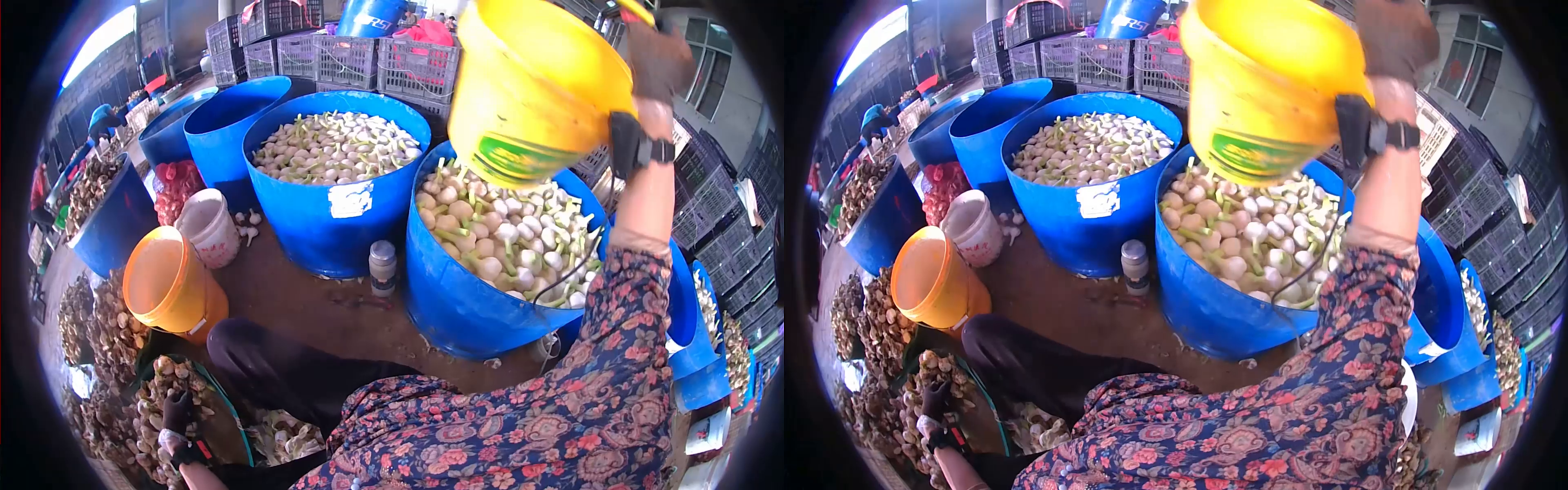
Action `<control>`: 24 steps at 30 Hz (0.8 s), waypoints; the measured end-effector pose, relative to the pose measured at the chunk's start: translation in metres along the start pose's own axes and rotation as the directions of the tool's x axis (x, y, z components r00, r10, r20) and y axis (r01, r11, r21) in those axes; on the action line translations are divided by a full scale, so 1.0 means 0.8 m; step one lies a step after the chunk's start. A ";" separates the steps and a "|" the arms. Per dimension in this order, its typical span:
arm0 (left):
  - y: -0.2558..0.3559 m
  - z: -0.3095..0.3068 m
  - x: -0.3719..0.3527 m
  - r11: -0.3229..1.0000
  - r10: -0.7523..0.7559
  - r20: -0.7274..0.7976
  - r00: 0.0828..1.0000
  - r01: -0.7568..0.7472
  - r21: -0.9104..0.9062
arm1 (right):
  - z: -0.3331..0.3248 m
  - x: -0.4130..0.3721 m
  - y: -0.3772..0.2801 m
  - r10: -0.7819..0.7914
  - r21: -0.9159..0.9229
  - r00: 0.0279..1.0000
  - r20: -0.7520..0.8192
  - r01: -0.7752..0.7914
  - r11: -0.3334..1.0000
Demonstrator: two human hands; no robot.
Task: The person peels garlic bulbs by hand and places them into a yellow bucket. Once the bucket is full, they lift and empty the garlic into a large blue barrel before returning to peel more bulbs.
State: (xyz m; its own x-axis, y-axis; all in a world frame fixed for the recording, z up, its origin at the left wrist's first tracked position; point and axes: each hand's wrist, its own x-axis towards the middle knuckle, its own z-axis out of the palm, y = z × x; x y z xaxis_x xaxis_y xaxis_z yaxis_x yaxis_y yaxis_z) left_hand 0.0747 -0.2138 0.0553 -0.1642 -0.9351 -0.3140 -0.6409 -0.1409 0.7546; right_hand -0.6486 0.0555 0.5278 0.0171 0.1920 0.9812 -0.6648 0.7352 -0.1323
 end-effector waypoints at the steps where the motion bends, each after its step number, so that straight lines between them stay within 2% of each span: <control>1: 0.001 -0.001 -0.003 1.000 -0.005 -0.003 1.000 0.005 0.008 | -0.026 -0.006 -0.051 0.011 0.198 1.000 0.007 -0.012 0.980; 2: 0.001 0.001 -0.005 1.000 -0.004 -0.008 1.000 0.004 0.018 | -0.049 -0.017 -0.104 0.019 0.390 1.000 0.018 -0.024 0.921; 4: 0.006 0.002 -0.010 0.999 -0.003 -0.026 1.000 0.004 0.040 | -0.015 -0.017 -0.139 -0.012 0.534 0.998 -0.060 0.042 0.845; 6: 0.018 0.006 -0.022 0.997 0.006 -0.050 0.999 -0.002 0.077 | -0.004 -0.035 -0.193 0.119 0.566 0.988 0.095 -0.152 0.810; 7: 0.008 0.003 -0.015 0.986 0.007 -0.066 0.998 0.004 0.168 | -0.004 -0.049 -0.222 0.144 0.539 0.973 0.181 -0.221 0.813; 8: -0.008 -0.004 -0.014 0.967 -0.008 -0.091 0.996 0.031 0.254 | 0.004 -0.068 -0.250 0.113 0.573 0.970 0.216 -0.220 0.789; 9: -0.011 -0.011 -0.028 0.967 0.053 -0.093 0.994 -0.028 0.252 | 0.004 -0.072 -0.276 0.073 0.617 0.968 0.240 -0.210 0.758; 10: -0.002 -0.010 -0.036 0.975 0.027 -0.080 0.996 -0.009 0.222 | 0.005 -0.097 -0.314 0.030 0.659 0.965 0.261 -0.201 0.724; 11: 0.004 -0.009 -0.042 0.974 0.051 -0.106 0.993 -0.026 0.224 | 0.000 -0.128 -0.343 0.014 0.675 0.930 0.367 -0.277 0.684; 12: 0.012 -0.008 -0.053 0.971 0.068 -0.124 0.990 -0.038 0.234 | 0.043 -0.162 -0.374 0.112 0.576 0.893 0.436 -0.372 0.728; 14: 0.050 -0.003 -0.086 0.959 0.076 -0.217 0.973 -0.012 0.282 | 0.009 -0.221 -0.430 -0.003 0.747 0.862 0.507 -0.438 0.501; 15: 0.058 -0.001 -0.096 0.949 0.068 -0.250 0.966 0.015 0.315 | 0.007 -0.247 -0.449 -0.092 0.756 0.828 0.552 -0.452 0.474; 16: 0.049 -0.025 -0.131 0.951 0.100 -0.262 0.960 -0.016 0.308 | -0.039 -0.217 -0.472 -0.194 0.781 0.819 0.540 -0.402 0.477; 17: 0.022 -0.024 -0.129 0.956 0.142 -0.309 0.940 -0.049 0.291 | -0.030 -0.254 -0.500 -0.261 0.823 0.834 0.485 -0.335 0.459; 18: 0.028 -0.028 -0.144 0.949 0.099 -0.309 0.946 0.004 0.317 | -0.025 -0.284 -0.523 -0.324 0.861 0.849 0.417 -0.254 0.441; 20: 0.057 -0.030 -0.170 0.926 0.024 -0.314 0.949 0.097 0.366 | -0.025 -0.342 -0.568 -0.392 0.878 0.820 0.416 -0.251 0.406; 21: 0.048 -0.029 -0.178 0.912 0.090 -0.343 0.935 0.061 0.405 | -0.027 -0.374 -0.591 -0.384 0.874 0.820 0.424 -0.259 0.411; 22: 0.050 -0.031 -0.188 0.942 -0.031 -0.348 0.937 0.144 0.304 | -0.030 -0.408 -0.609 -0.379 0.870 0.818 0.432 -0.267 0.413; 24: 0.048 -0.031 -0.207 0.930 0.075 -0.427 0.901 0.091 0.355 | -0.043 -0.461 -0.622 -0.466 0.820 0.684 0.562 -0.387 0.421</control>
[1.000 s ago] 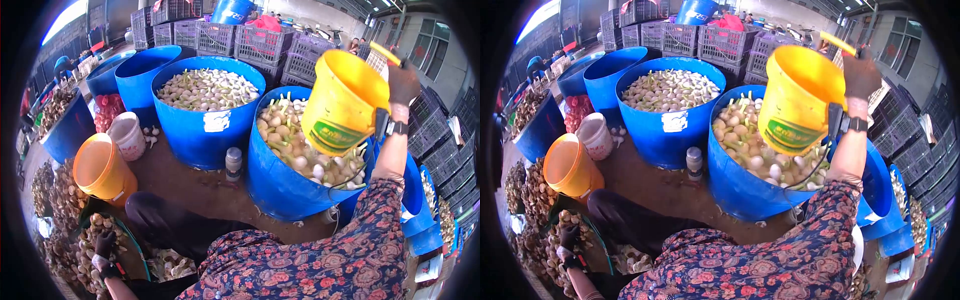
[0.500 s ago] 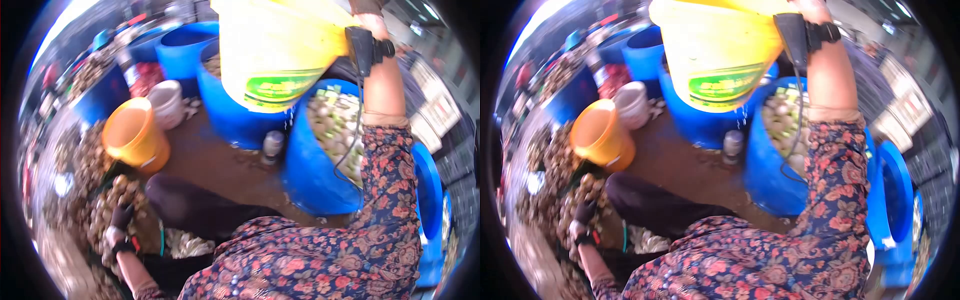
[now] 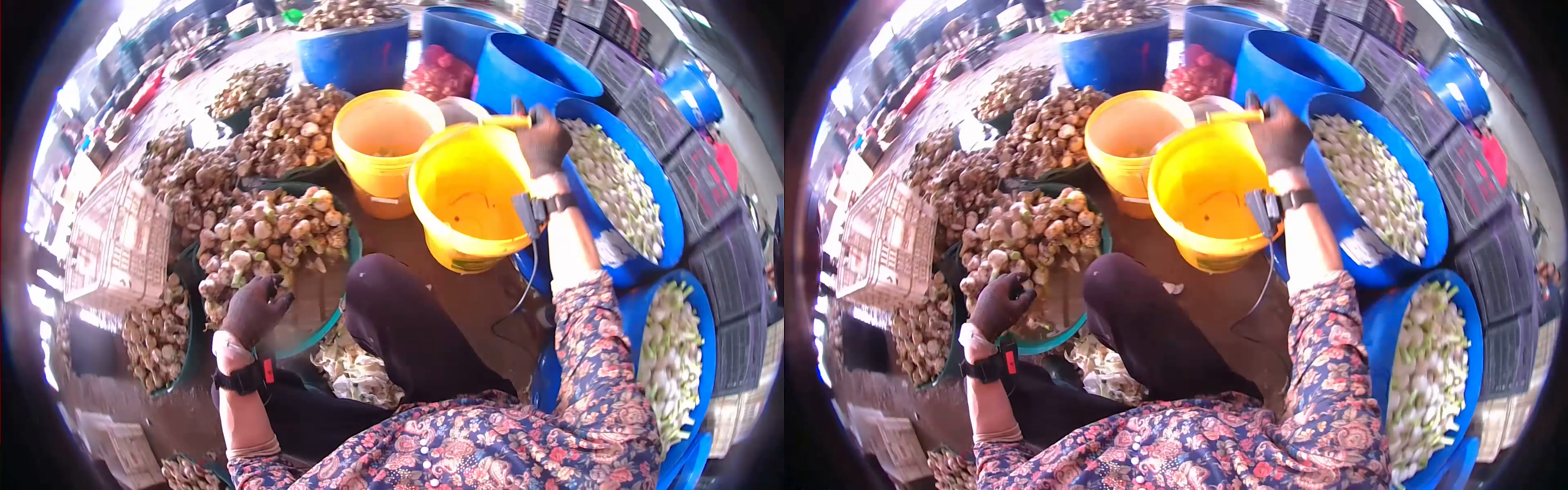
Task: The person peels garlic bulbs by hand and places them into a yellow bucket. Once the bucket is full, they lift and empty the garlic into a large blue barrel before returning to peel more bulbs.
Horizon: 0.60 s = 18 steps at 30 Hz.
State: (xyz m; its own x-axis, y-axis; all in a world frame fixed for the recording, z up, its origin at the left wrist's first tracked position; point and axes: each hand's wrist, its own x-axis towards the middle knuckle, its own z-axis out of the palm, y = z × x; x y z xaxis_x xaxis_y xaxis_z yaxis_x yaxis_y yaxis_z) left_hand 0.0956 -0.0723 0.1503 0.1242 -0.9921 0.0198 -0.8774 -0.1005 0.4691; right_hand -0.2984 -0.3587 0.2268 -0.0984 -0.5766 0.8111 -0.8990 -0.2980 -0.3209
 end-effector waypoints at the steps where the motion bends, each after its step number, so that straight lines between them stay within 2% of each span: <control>1: -0.003 0.001 -0.007 0.999 -0.040 0.015 0.999 0.040 -0.006 | 0.022 -0.022 0.009 0.021 0.041 0.999 0.050 -0.023 0.999; 4: -0.006 -0.002 -0.013 0.987 -0.160 0.079 0.984 0.159 0.023 | 0.080 -0.091 0.043 0.024 0.197 0.987 0.159 -0.055 0.979; 6: 0.003 -0.009 -0.016 0.965 -0.257 0.162 0.953 0.243 0.102 | 0.093 -0.132 0.068 -0.075 0.167 0.955 0.287 0.027 0.986; 8: -0.002 -0.004 -0.018 0.968 -0.238 0.163 0.957 0.221 0.116 | 0.102 -0.164 0.092 -0.303 0.112 0.872 0.385 0.281 0.953; 12: -0.010 0.009 -0.012 0.958 -0.275 0.198 0.941 0.250 0.143 | 0.067 -0.174 0.096 -0.403 0.138 0.742 0.536 0.393 0.909; 13: -0.010 0.009 -0.010 0.956 -0.275 0.193 0.942 0.247 0.159 | 0.054 -0.180 0.101 -0.380 0.152 0.635 0.672 0.384 0.911; 14: -0.011 0.009 -0.009 0.952 -0.282 0.198 0.939 0.247 0.183 | 0.032 -0.187 0.106 -0.425 0.149 0.541 0.725 0.480 0.865; 15: -0.013 0.011 -0.007 0.948 -0.286 0.202 0.937 0.246 0.202 | 0.013 -0.199 0.107 -0.379 0.104 0.415 0.827 0.549 0.829; 16: -0.014 0.014 -0.004 0.945 -0.289 0.205 0.935 0.245 0.216 | 0.005 -0.225 0.134 -0.322 0.109 0.355 0.878 0.508 0.855; 18: -0.020 0.019 0.004 0.944 -0.291 0.217 0.932 0.242 0.225 | -0.036 -0.243 0.139 -0.258 0.065 0.385 0.886 0.448 0.892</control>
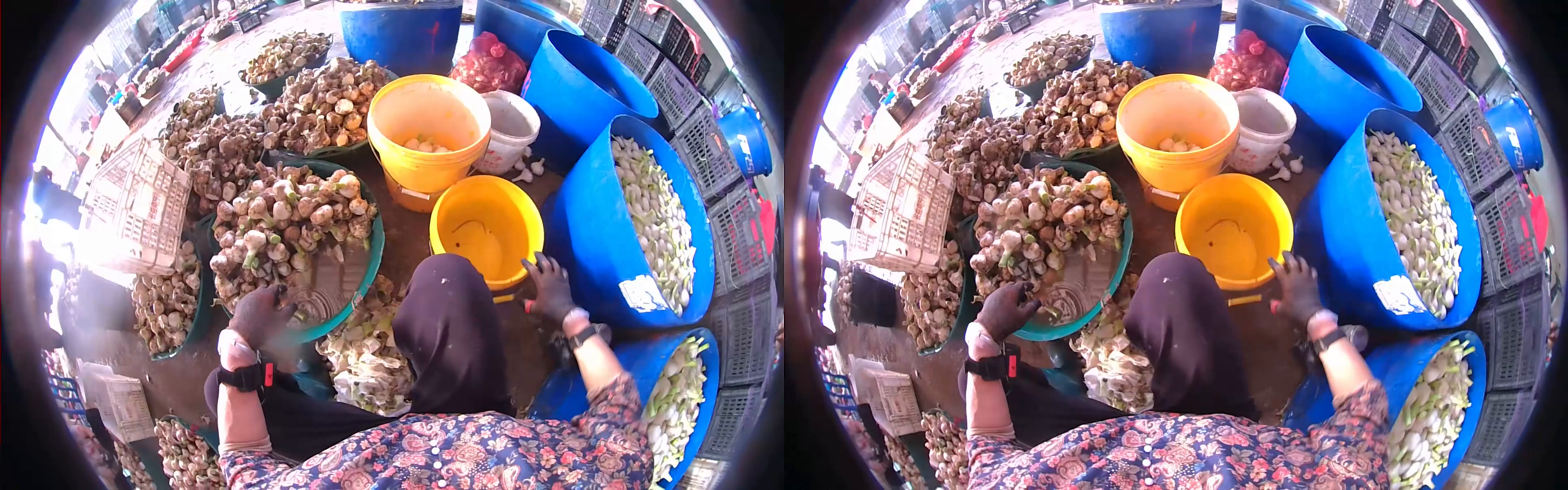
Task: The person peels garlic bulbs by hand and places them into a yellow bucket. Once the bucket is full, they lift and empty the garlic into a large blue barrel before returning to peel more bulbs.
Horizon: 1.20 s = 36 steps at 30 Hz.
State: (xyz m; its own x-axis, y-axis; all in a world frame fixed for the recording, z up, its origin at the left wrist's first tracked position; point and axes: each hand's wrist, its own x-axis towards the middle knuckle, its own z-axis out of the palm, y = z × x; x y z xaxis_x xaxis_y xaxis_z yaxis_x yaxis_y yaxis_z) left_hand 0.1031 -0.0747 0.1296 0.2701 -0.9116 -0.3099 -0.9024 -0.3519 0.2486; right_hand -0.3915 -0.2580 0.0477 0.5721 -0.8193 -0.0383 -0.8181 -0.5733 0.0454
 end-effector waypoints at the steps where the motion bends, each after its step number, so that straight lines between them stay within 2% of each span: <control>1: 0.000 0.002 0.004 1.000 -0.003 0.004 1.000 0.003 0.008 | 0.028 -0.008 0.008 0.127 0.281 0.981 -0.149 -0.081 0.956; 2: 0.003 0.003 0.005 1.000 -0.002 -0.014 1.000 0.002 -0.004 | 0.067 -0.009 0.017 0.290 0.553 0.925 -0.246 -0.112 0.826; 3: 0.008 0.004 0.006 1.000 0.007 -0.028 1.000 -0.007 -0.010 | 0.092 -0.007 0.025 0.496 0.884 0.854 0.158 -0.347 0.314; 4: 0.011 0.005 0.010 1.000 0.020 -0.043 0.999 -0.020 -0.012 | 0.064 -0.004 0.009 0.484 0.894 0.770 0.417 -0.443 -0.066; 5: 0.005 0.014 0.014 0.998 0.035 -0.078 0.996 -0.038 -0.042 | 0.033 -0.001 -0.008 0.436 0.762 0.629 0.644 -0.481 -0.433; 6: 0.008 0.014 0.012 0.997 0.010 -0.039 0.999 -0.013 -0.080 | 0.035 0.005 -0.008 0.290 0.684 0.663 0.690 -0.469 -0.559; 8: 0.012 0.011 0.010 0.985 -0.049 0.026 0.998 0.052 -0.166 | 0.098 0.038 0.019 0.367 0.790 0.705 0.607 -0.487 -0.372; 10: 0.006 0.008 0.006 0.993 -0.080 0.025 0.996 0.082 -0.081 | 0.193 0.088 0.082 0.411 0.858 0.755 0.511 -0.416 -0.301; 11: -0.003 0.013 0.004 0.995 -0.089 0.013 0.996 0.090 -0.047 | 0.212 0.110 0.097 0.425 0.884 0.776 0.466 -0.386 -0.263; 12: -0.013 0.017 0.002 0.995 -0.101 0.005 0.995 0.101 -0.012 | 0.148 0.115 0.081 0.457 0.846 0.715 0.529 -0.484 -0.222; 14: -0.026 0.024 -0.007 0.998 -0.061 -0.053 0.997 0.061 0.003 | 0.132 0.130 0.108 0.454 0.884 0.860 0.232 -0.381 0.272; 16: -0.034 0.023 -0.018 0.998 -0.067 0.034 0.997 0.067 -0.003 | 0.091 0.137 0.116 0.198 0.897 0.885 0.421 -0.439 0.056; 17: -0.046 0.031 -0.023 0.995 -0.103 0.034 0.994 0.103 -0.012 | 0.049 0.141 0.111 0.222 0.758 0.851 0.475 -0.524 0.388; 18: -0.061 0.042 -0.024 0.991 -0.131 0.033 0.991 0.132 -0.022 | 0.020 0.150 0.110 0.271 0.520 0.826 0.494 -0.531 0.669; 19: -0.078 0.055 -0.026 0.990 -0.137 0.006 0.991 0.137 -0.042 | 0.023 0.171 0.136 0.287 0.424 0.850 0.441 -0.479 0.768; 20: -0.086 0.061 -0.030 0.983 -0.156 0.044 0.987 0.159 -0.096 | 0.027 0.188 0.158 0.299 0.313 0.873 0.385 -0.429 0.848; 22: -0.097 0.068 -0.035 0.960 -0.179 0.122 0.976 0.201 -0.194 | -0.054 0.193 0.122 0.359 0.381 0.903 0.234 -0.425 0.821; 23: -0.110 0.078 -0.032 0.956 -0.173 0.173 0.970 0.207 -0.207 | -0.076 0.200 0.108 0.309 0.561 0.900 0.308 -0.434 0.705; 24: -0.120 0.091 -0.035 0.944 -0.195 0.200 0.960 0.239 -0.226 | -0.097 0.206 0.094 0.244 0.708 0.895 0.374 -0.446 0.548; 25: -0.127 0.099 -0.033 0.932 -0.214 0.217 0.952 0.265 -0.246 | -0.136 0.198 0.042 0.174 0.851 0.891 0.420 -0.453 0.264; 26: -0.131 0.102 -0.026 0.920 -0.227 0.225 0.947 0.285 -0.269 | -0.124 0.211 0.042 -0.118 0.905 0.917 0.381 -0.344 0.250; 27: -0.132 0.101 -0.019 0.923 -0.252 0.263 0.931 0.313 -0.225 | -0.127 0.209 0.004 -0.129 0.930 0.949 0.289 -0.246 0.275; 28: -0.128 0.097 -0.013 0.912 -0.308 0.209 0.928 0.350 -0.213 | -0.124 0.199 -0.036 -0.153 0.955 0.974 0.170 -0.124 0.270; 29: -0.123 0.091 -0.003 0.902 -0.357 0.160 0.920 0.384 -0.199 | -0.117 0.192 -0.072 -0.256 0.974 0.940 0.226 -0.216 0.069; 30: -0.117 0.085 0.011 0.892 -0.399 0.108 0.911 0.413 -0.185 | -0.098 0.185 -0.114 -0.368 0.983 0.918 0.148 -0.097 0.154; 31: -0.112 0.077 0.030 0.884 -0.434 0.045 0.900 0.435 -0.170 | -0.095 0.168 -0.160 -0.534 0.993 0.839 -0.103 0.113 -0.014; 32: -0.108 0.070 0.051 0.878 -0.472 -0.104 0.875 0.457 -0.140 | -0.087 0.157 -0.205 -0.552 0.977 0.832 0.055 0.068 0.200; 33: -0.104 0.067 0.072 0.869 -0.495 -0.251 0.832 0.482 -0.116 | -0.075 0.144 -0.241 -0.589 0.985 0.796 0.141 -0.050 0.168; 34: -0.103 0.063 0.095 0.854 -0.505 -0.400 0.765 0.511 -0.100 | -0.057 0.134 -0.266 -0.705 0.987 0.709 0.019 0.101 0.128; 35: -0.108 0.054 0.121 0.849 -0.525 -0.280 0.803 0.519 -0.104 | -0.010 0.122 -0.293 -0.742 0.975 0.667 -0.069 0.202 0.090; 36: -0.120 0.042 0.152 0.839 -0.544 -0.177 0.820 0.533 -0.112 | 0.014 0.104 -0.314 -0.735 0.984 0.656 0.172 -0.078 0.161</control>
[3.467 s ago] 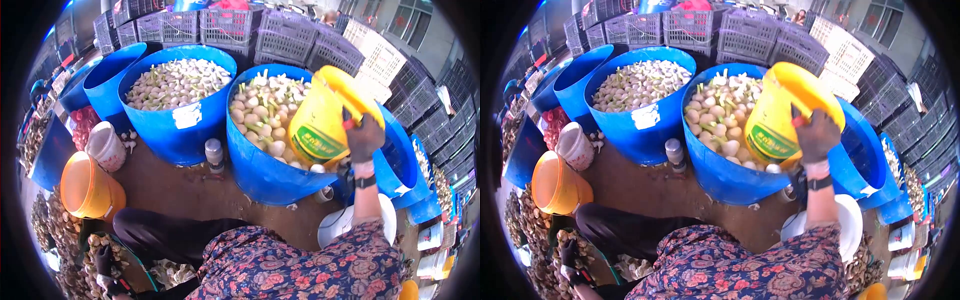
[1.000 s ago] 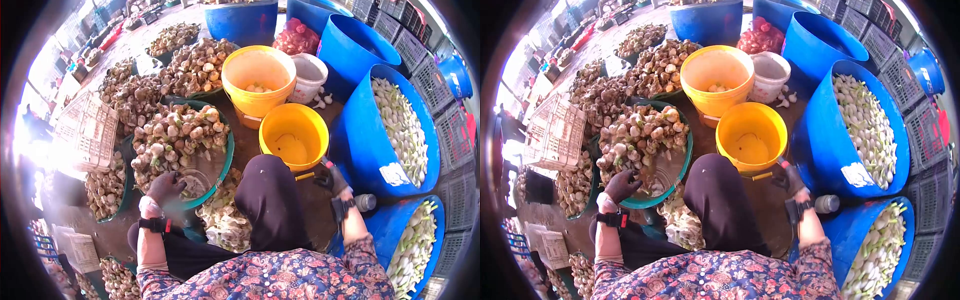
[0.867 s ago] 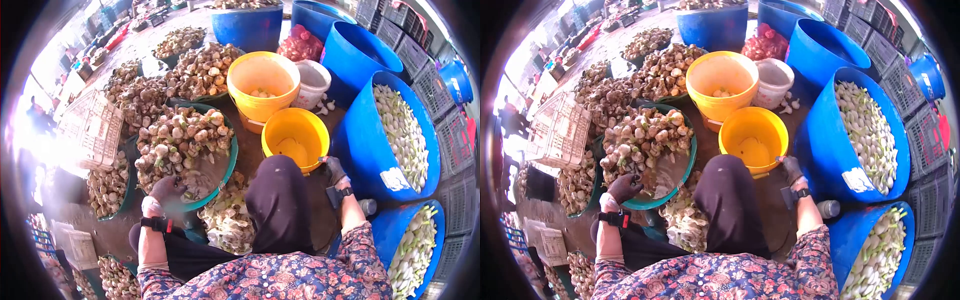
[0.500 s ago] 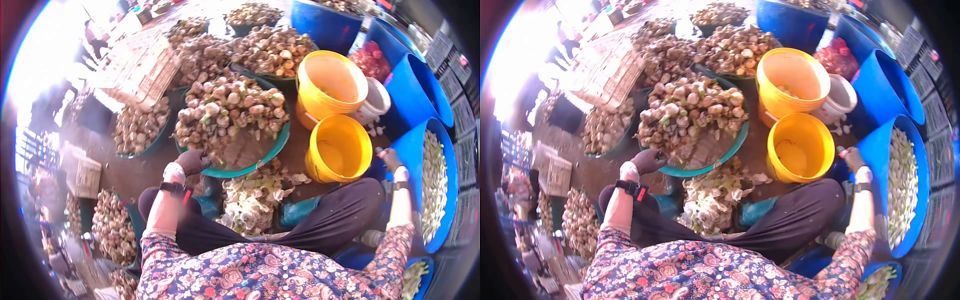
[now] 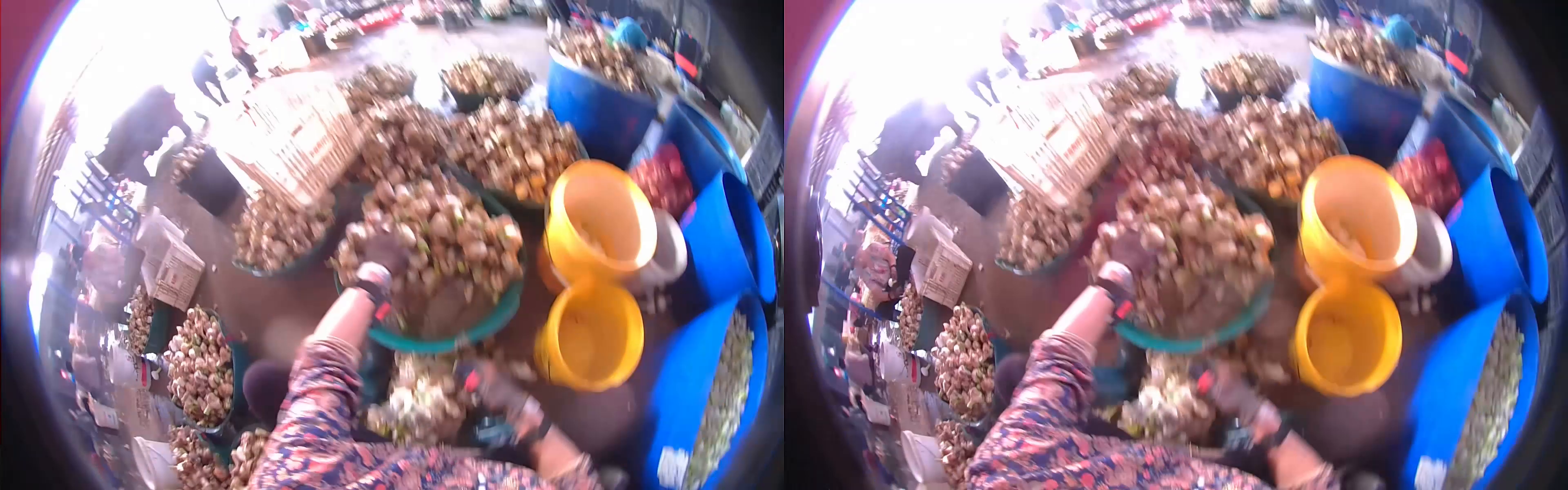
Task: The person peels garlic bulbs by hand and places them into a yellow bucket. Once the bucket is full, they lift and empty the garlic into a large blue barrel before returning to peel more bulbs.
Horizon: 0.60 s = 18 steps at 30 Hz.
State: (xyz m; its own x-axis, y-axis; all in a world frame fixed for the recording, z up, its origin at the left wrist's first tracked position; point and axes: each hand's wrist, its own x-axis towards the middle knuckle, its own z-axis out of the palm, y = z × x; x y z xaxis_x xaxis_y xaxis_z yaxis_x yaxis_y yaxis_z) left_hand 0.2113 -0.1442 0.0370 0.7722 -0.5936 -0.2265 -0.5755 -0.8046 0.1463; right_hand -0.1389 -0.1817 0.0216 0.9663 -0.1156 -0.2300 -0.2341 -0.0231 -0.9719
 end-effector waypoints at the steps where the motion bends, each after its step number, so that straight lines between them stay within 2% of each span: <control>1: 0.001 0.027 0.045 0.999 -0.052 -0.071 0.996 0.052 0.006 | 0.021 0.006 0.005 0.120 -0.048 0.992 -0.042 -0.122 0.991; 2: -0.004 0.061 0.087 0.994 -0.109 -0.132 0.985 0.111 0.005 | 0.043 0.008 0.033 0.176 0.232 0.983 -0.055 -0.159 0.960; 3: -0.010 0.078 0.102 0.998 0.045 -0.156 0.987 -0.038 0.053 | 0.055 0.009 0.039 0.345 0.415 0.938 0.006 -0.317 0.853; 4: -0.013 0.090 0.111 0.977 0.201 -0.154 0.967 -0.186 0.106 | 0.060 0.009 0.040 0.507 0.571 0.856 0.101 -0.467 0.675; 6: 0.018 0.047 0.081 0.997 0.077 -0.082 0.994 -0.077 -0.006 | 0.053 0.025 0.047 0.456 0.474 0.890 0.030 -0.414 0.777; 8: 0.032 0.007 0.048 0.991 -0.036 0.133 0.990 0.053 -0.121 | 0.052 0.025 0.054 0.404 0.380 0.915 -0.027 -0.364 0.850; 9: 0.015 0.034 0.042 0.952 0.073 0.019 0.997 -0.064 -0.300 | 0.051 0.023 0.058 0.372 0.331 0.927 -0.053 -0.335 0.882; 10: -0.001 0.083 0.038 0.830 0.073 -0.065 0.995 -0.097 -0.550 | 0.047 0.021 0.066 0.331 0.279 0.940 -0.084 -0.296 0.913; 11: 0.010 0.082 0.002 0.796 0.020 0.046 0.999 0.012 -0.605 | 0.048 0.031 0.118 0.130 0.101 0.954 -0.269 -0.106 0.989; 12: 0.032 0.037 -0.061 0.616 0.098 0.312 0.945 0.189 -0.765 | 0.048 0.035 0.115 0.017 0.039 0.910 -0.414 0.000 0.999; 13: 0.042 0.051 -0.101 0.524 0.187 0.376 0.908 0.232 -0.820 | 0.046 0.040 0.103 -0.095 -0.036 0.835 -0.541 0.090 0.995; 14: 0.050 0.079 -0.135 0.492 0.266 0.367 0.891 0.202 -0.847 | 0.045 0.042 0.088 -0.206 -0.121 0.734 -0.647 0.167 0.978; 15: 0.055 0.114 -0.161 0.508 0.336 0.302 0.892 0.099 -0.856 | 0.040 0.038 0.074 -0.173 -0.219 0.742 -0.648 0.037 0.975; 16: 0.058 0.149 -0.180 0.551 0.405 0.184 0.896 -0.078 -0.831 | 0.031 0.028 0.058 -0.139 -0.310 0.744 -0.654 -0.097 0.946; 17: 0.062 0.165 -0.194 0.560 0.396 0.171 0.902 -0.090 -0.823 | 0.023 0.018 0.051 -0.108 -0.396 0.740 -0.664 -0.225 0.890; 18: 0.089 0.119 -0.225 0.466 0.204 0.461 0.864 0.329 -0.821 | 0.019 0.011 0.053 -0.001 -0.193 0.734 -0.679 -0.177 0.965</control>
State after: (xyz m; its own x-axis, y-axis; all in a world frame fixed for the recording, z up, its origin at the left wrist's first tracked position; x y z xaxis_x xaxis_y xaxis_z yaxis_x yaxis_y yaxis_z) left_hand 0.0055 -0.0931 -0.0035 0.4256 -0.6685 -0.6099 0.2066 -0.5844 0.7847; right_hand -0.1385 -0.1690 -0.0223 0.6372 -0.7589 -0.1342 -0.4177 -0.1937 -0.8877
